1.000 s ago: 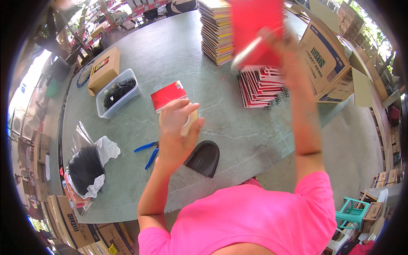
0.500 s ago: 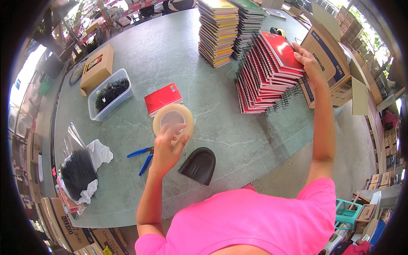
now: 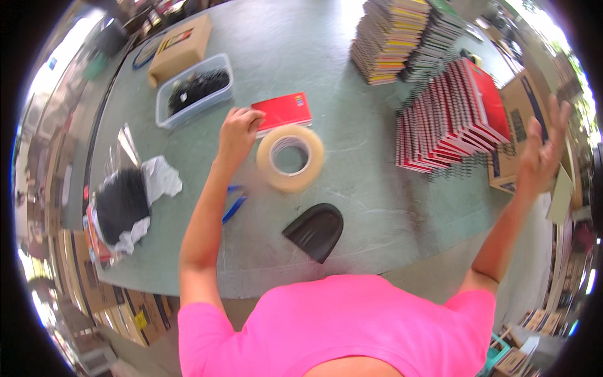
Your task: The person threads a metal spiral coil through the pre-punched holes of a notebook cover and pages, using a small piece of dark material to help rotate the coil, and then uses pliers to cut the excess coil from a stack of assembled notebooks.
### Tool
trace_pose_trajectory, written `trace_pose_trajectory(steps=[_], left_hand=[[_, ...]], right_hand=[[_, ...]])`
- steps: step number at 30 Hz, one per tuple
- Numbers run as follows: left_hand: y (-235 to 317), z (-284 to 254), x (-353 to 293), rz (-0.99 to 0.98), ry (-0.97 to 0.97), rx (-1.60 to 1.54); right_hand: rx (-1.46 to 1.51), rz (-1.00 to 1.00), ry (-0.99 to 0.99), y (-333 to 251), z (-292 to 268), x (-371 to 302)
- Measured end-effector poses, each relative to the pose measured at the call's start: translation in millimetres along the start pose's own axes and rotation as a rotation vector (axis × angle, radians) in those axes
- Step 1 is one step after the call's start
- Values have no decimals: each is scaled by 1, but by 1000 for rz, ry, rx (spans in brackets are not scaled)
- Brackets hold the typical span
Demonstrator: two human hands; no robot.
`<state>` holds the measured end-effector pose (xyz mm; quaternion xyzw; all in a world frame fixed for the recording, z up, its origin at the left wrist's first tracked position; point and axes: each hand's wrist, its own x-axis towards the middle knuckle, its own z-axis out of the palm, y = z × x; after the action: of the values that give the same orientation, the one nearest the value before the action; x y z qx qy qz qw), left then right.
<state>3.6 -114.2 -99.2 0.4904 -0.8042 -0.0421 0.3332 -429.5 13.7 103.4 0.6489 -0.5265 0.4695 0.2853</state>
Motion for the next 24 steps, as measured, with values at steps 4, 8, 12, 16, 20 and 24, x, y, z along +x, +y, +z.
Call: trace_pose_trajectory(steps=[4, 8, 12, 16, 20, 24], left_hand=[[-23, 21, 0, 127, -107, 138], [-15, 28, -5, 138, -174, 218], [-1, -9, -12, 27, -305, 378], [44, -39, -6, 146, 16, 236], [86, -57, -23, 121, -213, 60], [-2, -107, -76, -322, 75, 101]], right_hand=[[-38, -218, -153, -35, 0, -10], [78, -236, -361, -53, 21, -28], [468, -248, -540, -83, 85, -49], [413, -369, -428, -150, 136, -58], [346, -284, -847, -169, 190, -102], [358, -205, -967, -169, 198, -109]])
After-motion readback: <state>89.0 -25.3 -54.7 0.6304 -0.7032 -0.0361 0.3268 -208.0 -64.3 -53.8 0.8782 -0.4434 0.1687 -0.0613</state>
